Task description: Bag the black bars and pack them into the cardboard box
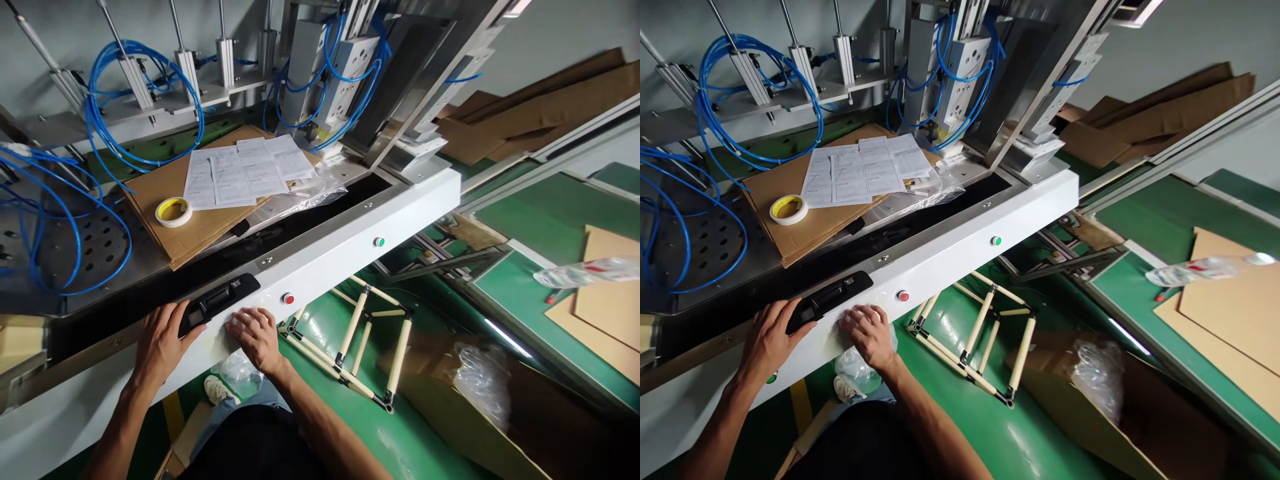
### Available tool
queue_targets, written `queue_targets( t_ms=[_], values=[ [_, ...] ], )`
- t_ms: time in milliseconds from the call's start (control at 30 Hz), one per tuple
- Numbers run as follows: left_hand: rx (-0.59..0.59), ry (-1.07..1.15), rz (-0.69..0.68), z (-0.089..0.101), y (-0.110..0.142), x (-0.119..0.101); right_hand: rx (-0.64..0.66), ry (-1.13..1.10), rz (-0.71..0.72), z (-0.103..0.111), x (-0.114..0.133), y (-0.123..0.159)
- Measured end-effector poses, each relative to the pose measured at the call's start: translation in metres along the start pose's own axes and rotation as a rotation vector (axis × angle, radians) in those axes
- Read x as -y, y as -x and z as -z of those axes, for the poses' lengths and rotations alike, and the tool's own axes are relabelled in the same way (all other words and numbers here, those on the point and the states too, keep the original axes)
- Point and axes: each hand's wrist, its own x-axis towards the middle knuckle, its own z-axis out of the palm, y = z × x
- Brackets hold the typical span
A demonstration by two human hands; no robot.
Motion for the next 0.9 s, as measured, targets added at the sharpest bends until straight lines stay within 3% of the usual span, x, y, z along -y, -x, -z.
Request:
queue_targets(
  t_ms=[233,300,367,433,467,567,633,900],
  values=[
    [-0.035,0.103,0.061,-0.002,0.001,0.009,-0.029,-0.037,0.001,0.003,-0.003,-0.005],
    [-0.154,0.182,0.154,0.004,0.012,0.018,-0.039,-0.040,-0.005,0.006,-0.001,-0.011],
    [-0.368,0.219,0.280,0.014,0.031,0.026,-0.052,-0.045,-0.009,0.012,0.003,-0.019],
    [-0.525,0.158,0.318,0.024,0.053,0.026,-0.060,-0.052,-0.010,0.021,0.006,-0.029],
    [-0.529,0.106,0.278,0.027,0.063,0.022,-0.061,-0.058,-0.003,0.025,0.008,-0.035],
    [-0.334,-0.003,0.058,0.030,0.081,0.004,-0.051,-0.080,0.037,0.038,0.011,-0.052],
    [-0.249,-0.031,-0.006,0.027,0.082,-0.007,-0.027,-0.104,0.059,0.043,0.012,-0.063],
    [-0.298,0.138,0.106,0.018,0.067,0.001,0.068,-0.116,0.115,0.058,0.001,-0.081]
  ],
)
